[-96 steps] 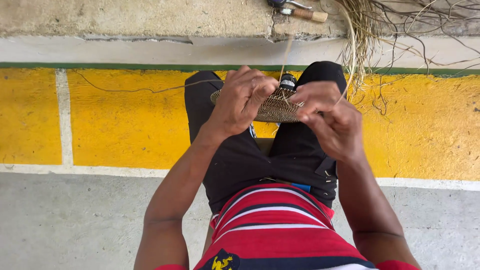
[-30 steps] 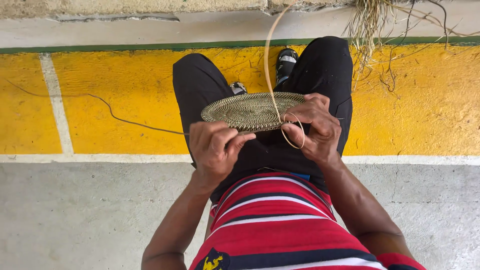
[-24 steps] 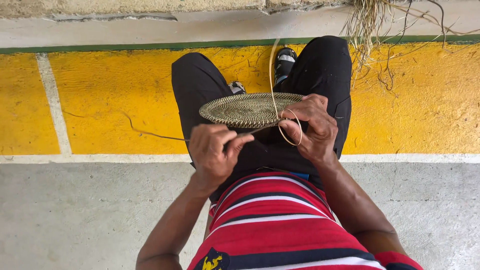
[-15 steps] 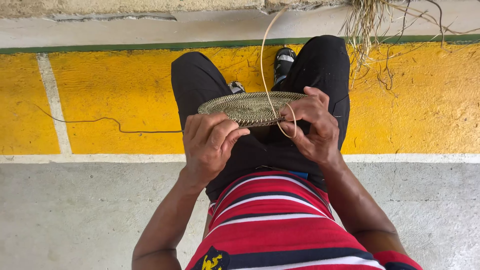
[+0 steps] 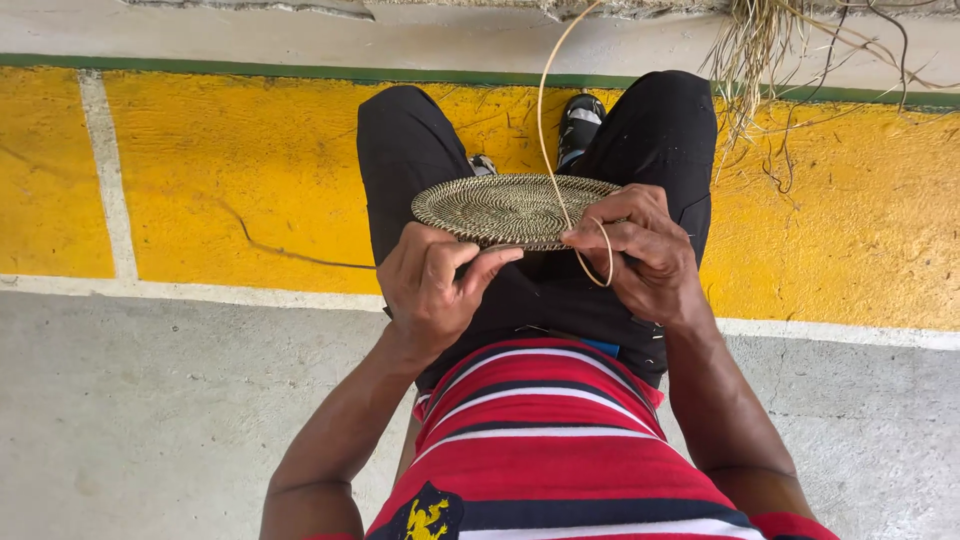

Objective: The recorder is weaving a small round basket or plate using thin wooden reeds or fibers.

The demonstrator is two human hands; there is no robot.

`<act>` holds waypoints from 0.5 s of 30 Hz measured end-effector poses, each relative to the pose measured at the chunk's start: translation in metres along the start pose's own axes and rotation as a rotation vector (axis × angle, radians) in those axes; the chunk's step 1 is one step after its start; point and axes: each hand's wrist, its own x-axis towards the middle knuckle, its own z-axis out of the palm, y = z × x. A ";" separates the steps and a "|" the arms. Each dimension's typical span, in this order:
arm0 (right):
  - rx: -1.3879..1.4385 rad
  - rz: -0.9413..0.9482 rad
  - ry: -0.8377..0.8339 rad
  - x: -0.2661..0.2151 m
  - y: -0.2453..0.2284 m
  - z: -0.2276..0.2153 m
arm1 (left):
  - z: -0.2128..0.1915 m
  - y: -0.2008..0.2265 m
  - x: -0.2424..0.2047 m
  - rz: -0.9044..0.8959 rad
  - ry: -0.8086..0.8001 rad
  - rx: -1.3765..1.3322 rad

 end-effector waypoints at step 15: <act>-0.037 0.026 -0.023 0.000 0.009 -0.002 | 0.001 0.000 0.013 -0.011 0.010 -0.109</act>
